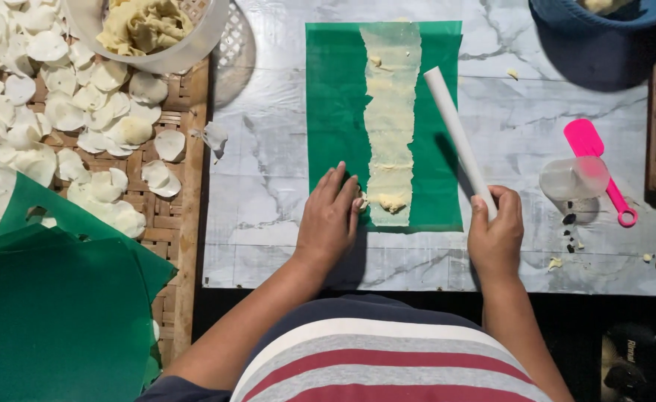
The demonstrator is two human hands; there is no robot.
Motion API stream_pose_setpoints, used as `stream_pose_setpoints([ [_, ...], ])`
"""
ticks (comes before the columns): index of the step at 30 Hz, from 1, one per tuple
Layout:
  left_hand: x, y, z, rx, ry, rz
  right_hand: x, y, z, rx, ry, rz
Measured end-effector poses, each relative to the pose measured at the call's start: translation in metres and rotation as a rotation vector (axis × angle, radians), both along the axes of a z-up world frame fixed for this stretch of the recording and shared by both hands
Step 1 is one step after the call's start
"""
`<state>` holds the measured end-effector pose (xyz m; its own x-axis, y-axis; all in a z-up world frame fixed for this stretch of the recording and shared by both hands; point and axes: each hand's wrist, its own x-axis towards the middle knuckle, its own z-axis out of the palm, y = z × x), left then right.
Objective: Rolling out small portions of dough into thin circles using a rolling pin on a plastic mat
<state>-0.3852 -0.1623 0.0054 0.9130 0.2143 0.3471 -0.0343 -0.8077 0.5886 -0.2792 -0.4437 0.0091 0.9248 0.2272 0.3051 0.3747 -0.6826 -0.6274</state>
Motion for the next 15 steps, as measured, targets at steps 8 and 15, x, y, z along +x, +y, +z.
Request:
stream_pose_setpoints([
  [8, -0.013, -0.023, -0.007, 0.117, 0.278, -0.11, -0.021, 0.051, 0.013, 0.1, 0.15, 0.203],
  [15, -0.021, -0.037, -0.043, 0.29, -0.075, -0.172, -0.025, 0.099, 0.015, -0.085, 0.245, 0.249],
])
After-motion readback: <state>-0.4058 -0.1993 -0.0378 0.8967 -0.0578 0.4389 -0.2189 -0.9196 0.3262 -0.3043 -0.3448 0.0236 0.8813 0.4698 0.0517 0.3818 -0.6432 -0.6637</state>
